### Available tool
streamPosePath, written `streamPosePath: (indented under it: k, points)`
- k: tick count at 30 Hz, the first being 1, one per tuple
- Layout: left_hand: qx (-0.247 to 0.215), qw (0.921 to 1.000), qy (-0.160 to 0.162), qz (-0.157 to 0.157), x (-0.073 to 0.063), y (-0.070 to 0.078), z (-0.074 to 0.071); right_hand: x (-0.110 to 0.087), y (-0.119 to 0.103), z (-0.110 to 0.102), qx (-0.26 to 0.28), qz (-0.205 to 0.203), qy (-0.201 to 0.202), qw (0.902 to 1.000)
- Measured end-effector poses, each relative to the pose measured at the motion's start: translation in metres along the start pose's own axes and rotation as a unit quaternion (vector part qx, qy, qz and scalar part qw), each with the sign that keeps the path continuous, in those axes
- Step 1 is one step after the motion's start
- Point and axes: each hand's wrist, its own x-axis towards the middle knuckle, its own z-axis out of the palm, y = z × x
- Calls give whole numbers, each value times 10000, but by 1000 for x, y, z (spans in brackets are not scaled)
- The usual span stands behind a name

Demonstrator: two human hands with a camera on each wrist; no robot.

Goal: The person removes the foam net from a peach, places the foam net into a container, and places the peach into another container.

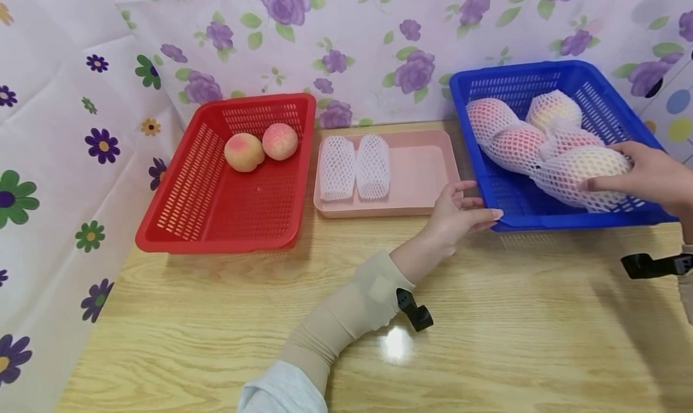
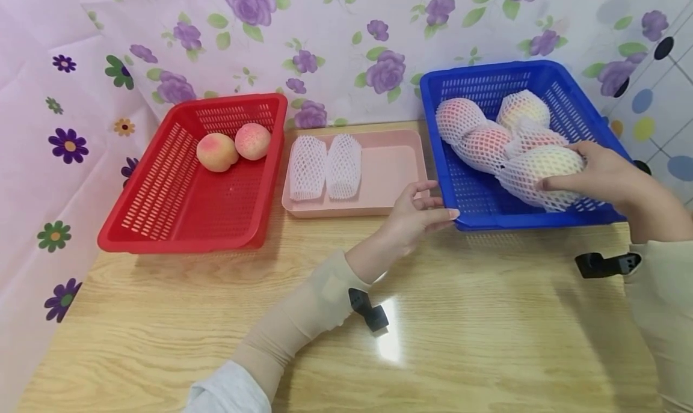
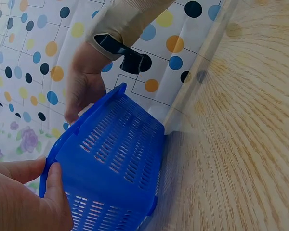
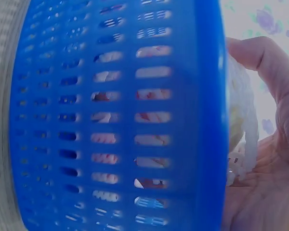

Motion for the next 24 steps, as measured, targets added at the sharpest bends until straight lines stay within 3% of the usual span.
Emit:
streamPosePath:
  k: [18,24]
  points:
    - [151,9997,-215,26,0,7,-6,-17,-26,-1,842,-842,197,9927]
    - [48,9990,-367,-234,0,12,-11,-24,-35,4,1039,-1044,331,9885]
